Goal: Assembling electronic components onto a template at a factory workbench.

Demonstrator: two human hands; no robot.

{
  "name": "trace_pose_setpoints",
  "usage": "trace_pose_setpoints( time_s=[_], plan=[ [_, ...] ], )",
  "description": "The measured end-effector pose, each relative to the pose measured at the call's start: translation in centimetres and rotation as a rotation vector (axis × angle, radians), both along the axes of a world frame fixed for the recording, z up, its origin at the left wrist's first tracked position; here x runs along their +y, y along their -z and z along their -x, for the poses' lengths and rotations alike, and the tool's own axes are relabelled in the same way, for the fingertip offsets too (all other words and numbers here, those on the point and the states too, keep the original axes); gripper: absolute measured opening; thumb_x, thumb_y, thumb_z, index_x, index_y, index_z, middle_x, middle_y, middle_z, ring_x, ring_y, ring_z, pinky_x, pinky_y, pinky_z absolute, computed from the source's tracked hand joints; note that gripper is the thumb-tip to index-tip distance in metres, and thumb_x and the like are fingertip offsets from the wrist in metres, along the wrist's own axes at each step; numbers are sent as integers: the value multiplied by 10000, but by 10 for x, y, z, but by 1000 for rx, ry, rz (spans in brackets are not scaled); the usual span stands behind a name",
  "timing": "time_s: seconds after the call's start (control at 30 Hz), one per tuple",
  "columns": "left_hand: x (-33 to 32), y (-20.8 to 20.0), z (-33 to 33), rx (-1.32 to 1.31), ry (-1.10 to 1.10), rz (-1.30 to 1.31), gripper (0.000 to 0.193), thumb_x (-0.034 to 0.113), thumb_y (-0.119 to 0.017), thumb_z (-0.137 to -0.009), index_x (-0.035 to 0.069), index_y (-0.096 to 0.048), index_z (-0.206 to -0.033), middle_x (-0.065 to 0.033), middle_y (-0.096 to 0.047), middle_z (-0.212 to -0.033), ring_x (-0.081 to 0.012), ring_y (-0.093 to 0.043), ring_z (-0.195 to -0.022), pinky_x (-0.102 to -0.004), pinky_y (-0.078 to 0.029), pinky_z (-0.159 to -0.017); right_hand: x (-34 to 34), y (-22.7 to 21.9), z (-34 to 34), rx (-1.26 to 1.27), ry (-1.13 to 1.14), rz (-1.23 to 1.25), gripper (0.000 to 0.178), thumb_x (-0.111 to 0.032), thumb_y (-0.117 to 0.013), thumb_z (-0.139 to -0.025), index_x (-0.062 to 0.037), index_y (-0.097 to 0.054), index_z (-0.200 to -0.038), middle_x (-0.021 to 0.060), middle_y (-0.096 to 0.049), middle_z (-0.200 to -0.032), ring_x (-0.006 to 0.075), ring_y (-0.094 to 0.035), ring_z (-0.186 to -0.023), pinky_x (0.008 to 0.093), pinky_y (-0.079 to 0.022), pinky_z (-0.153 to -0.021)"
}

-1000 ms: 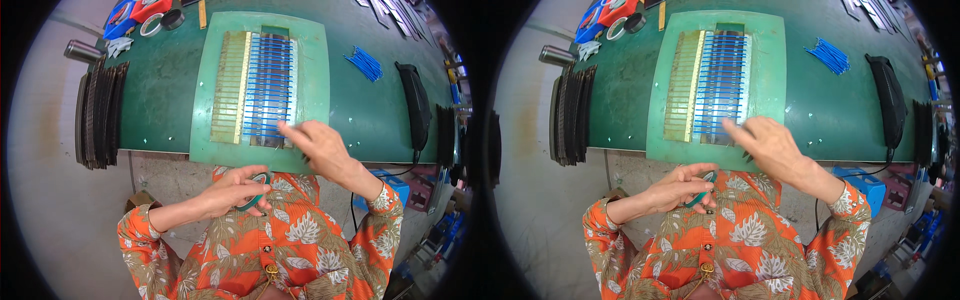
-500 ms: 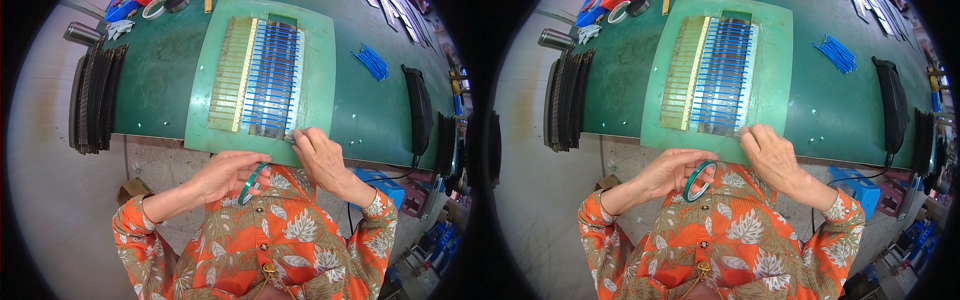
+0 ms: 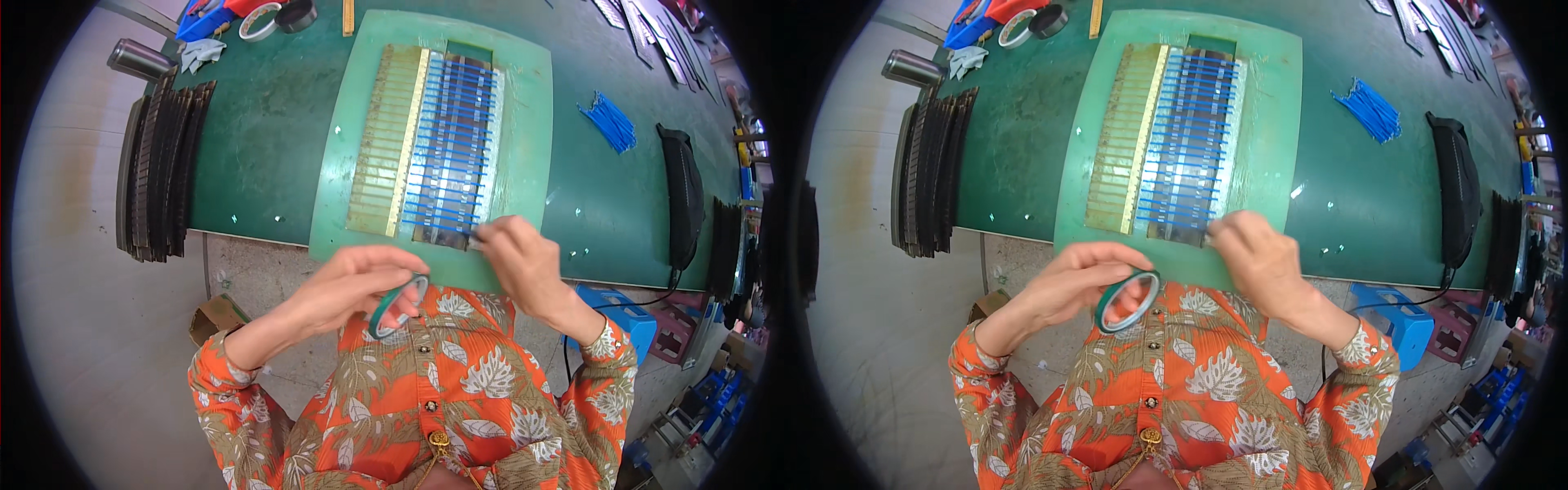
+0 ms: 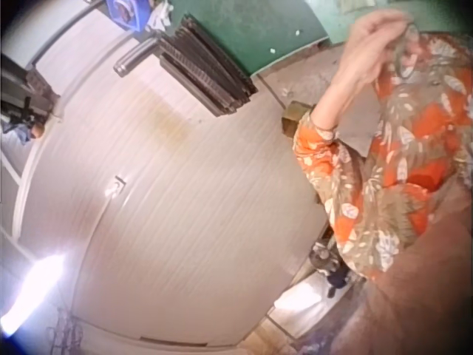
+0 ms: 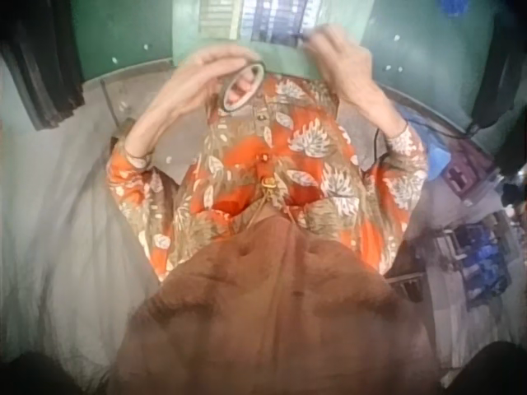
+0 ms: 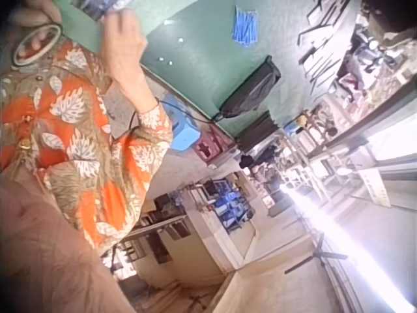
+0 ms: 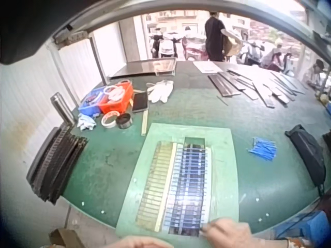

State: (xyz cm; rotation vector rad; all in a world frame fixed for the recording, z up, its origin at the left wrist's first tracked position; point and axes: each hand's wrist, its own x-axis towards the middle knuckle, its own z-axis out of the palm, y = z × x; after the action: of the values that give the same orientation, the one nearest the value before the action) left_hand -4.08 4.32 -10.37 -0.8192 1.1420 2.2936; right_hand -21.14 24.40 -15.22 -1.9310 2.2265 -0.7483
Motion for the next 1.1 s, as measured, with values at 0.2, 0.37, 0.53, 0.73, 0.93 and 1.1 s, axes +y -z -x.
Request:
trace_pose_setpoints(
  time_s=[0.2,0.37,0.53,0.73,0.93,1.1],
  plan=[
    [-45,2,-3,409,-308,1337,145,11,-558,-874,15,-608,-1011,-100,-662,-870,-190,-661,-763,-307,-529,-632,31,13,64,88,611,124,253,-19,-601,-822,1,-566,-1072,147,-564,-961,287,-571,-873,353,-480,-731],
    [-85,53,-1,451,-236,1979,134,-58,-533,-808,-2,-603,-907,-124,-658,-933,-297,-639,-846,-368,-499,-771,25,21,61,230,669,228,289,25,-580,-815,24,-558,-1103,162,-561,-1033,283,-535,-996,378,-440,-855],
    [-92,64,7,458,-183,1876,158,-82,-520,-764,6,-599,-869,-142,-636,-1013,-324,-588,-984,-421,-430,-912,2,7,41,-8,465,392,280,31,-551,-832,12,-568,-1112,161,-600,-975,281,-590,-888,350,-475,-771],
    [-82,37,89,823,51,1805,200,-65,-518,-753,12,-600,-919,-147,-608,-1071,-316,-570,-1019,-438,-404,-958,-62,0,3,-266,-103,439,314,46,-592,-787,17,-582,-1100,106,-616,-773,241,-614,-670,339,-495,-586],
    [-69,55,209,971,384,2136,229,26,-524,-785,-11,-569,-1006,-146,-588,-989,-331,-549,-1012,-439,-392,-967,-98,5,-11,-230,-255,440,428,5,-614,-716,6,-561,-1140,92,-564,-749,232,-599,-670,339,-492,-600],
    [-58,60,240,698,626,2133,152,44,-525,-777,-10,-551,-916,-146,-566,-924,-332,-546,-943,-457,-429,-855,-96,14,-8,-259,-243,447,492,-33,-617,-684,1,-542,-1169,83,-530,-765,230,-579,-687,342,-487,-610]
  ],
)
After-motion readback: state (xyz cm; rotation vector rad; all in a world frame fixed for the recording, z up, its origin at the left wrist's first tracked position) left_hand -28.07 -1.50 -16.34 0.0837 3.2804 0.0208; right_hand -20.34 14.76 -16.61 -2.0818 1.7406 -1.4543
